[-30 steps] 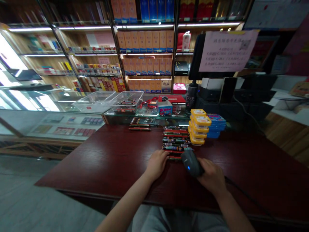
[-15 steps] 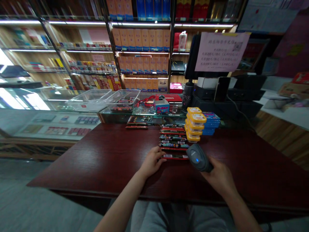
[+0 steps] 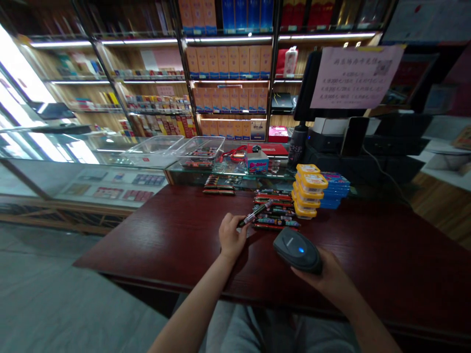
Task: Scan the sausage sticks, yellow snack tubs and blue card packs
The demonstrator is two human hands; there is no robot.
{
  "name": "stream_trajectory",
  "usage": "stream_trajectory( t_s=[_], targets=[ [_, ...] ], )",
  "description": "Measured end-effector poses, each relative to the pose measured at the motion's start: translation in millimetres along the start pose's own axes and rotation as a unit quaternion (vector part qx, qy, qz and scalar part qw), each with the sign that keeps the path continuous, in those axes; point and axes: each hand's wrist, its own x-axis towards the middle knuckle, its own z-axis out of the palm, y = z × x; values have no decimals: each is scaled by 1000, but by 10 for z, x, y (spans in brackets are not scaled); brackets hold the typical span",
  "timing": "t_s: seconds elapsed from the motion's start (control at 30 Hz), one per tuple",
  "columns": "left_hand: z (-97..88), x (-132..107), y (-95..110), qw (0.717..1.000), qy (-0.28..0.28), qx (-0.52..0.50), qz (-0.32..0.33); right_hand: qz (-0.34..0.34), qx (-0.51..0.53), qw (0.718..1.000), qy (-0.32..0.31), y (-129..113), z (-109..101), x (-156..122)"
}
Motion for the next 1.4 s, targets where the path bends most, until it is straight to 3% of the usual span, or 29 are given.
stream_trajectory(
  t_s=[0.4, 0.53, 0.67, 0.83, 1.07, 1.23, 1.33, 1.4],
  targets=[
    [3, -8, 11, 1000, -11, 17, -9, -4, 11, 1000, -2, -98, 47, 52],
    [-11, -15, 20, 1000, -16, 2, -3, -25, -118, 992, 36, 1, 25, 87],
    [-50, 59, -59, 1000, -22, 10, -17, -58, -311, 942, 111, 244, -2, 201],
    [-239, 369, -374, 993, -16, 91, -68, -166, -422, 877, 160, 597, 37, 311],
    [-513, 767, -1072, 968, -66, 207, -125, -259, -458, 833, 173, 887, 80, 308],
    [-543, 983, -1402, 955, -126, 249, -98, -269, -429, 848, 156, 974, 67, 320],
    [-466, 1102, -1462, 949, -104, 285, -87, -237, -415, 864, 157, 995, 99, 314],
    [-370, 1164, -1465, 948, -123, 286, -68, -230, -409, 868, 162, 1007, 116, 309]
  ],
)
